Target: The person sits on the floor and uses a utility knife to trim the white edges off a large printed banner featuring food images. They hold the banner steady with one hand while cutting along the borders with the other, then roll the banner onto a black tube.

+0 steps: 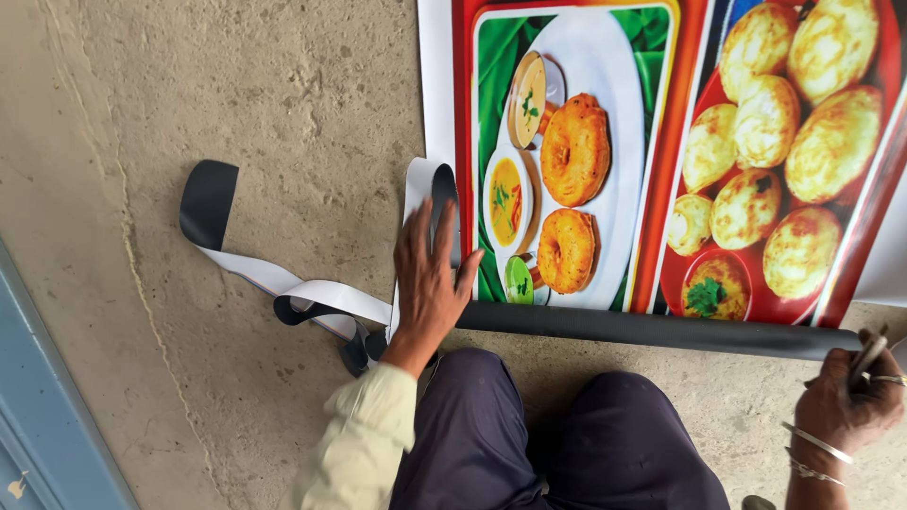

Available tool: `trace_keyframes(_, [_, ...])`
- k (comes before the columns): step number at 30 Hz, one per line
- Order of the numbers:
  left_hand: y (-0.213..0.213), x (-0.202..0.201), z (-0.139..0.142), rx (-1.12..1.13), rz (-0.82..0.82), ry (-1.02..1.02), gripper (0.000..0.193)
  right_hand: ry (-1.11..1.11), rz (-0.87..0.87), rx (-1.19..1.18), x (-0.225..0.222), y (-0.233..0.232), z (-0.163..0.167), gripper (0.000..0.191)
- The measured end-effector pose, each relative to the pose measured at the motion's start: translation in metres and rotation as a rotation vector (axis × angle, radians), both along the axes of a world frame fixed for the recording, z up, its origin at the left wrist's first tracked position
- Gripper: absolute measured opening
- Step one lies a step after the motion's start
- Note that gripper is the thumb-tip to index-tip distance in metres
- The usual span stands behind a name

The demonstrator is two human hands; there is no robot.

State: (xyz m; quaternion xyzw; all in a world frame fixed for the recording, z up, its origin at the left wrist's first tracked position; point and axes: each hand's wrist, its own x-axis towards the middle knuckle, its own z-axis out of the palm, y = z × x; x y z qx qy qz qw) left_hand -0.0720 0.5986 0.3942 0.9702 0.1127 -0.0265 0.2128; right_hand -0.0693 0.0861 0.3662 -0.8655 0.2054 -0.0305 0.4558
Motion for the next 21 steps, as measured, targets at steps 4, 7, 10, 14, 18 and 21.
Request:
trace_keyframes(4, [0.028, 0.055, -0.037, 0.322, -0.155, 0.056, 0.071, -0.015, 0.138, 0.177, 0.009, 0.064, 0.002, 0.027])
trace_keyframes(7, [0.044, 0.056, -0.049, 0.342, -0.168, 0.127, 0.067, 0.056, 0.238, 0.254, 0.021, 0.116, 0.009, 0.037])
trace_keyframes(10, [0.059, 0.036, -0.051, 0.274, -0.040, 0.272, 0.026, 0.127, 0.307, 0.244, 0.042, 0.164, 0.013, 0.042])
trace_keyframes(14, [0.075, 0.018, -0.052, 0.244, 0.210, 0.363, 0.021, 0.255, 0.303, 0.204, 0.073, 0.215, 0.010, 0.046])
trace_keyframes(18, [0.069, 0.053, -0.056, 0.234, 0.156, 0.057, 0.025, 0.102, 0.379, 0.220, 0.084, 0.248, -0.003, 0.040])
trace_keyframes(21, [0.033, 0.113, -0.060, 0.103, -0.015, -0.102, 0.033, 0.155, 0.344, 0.065, 0.084, 0.240, -0.009, 0.035])
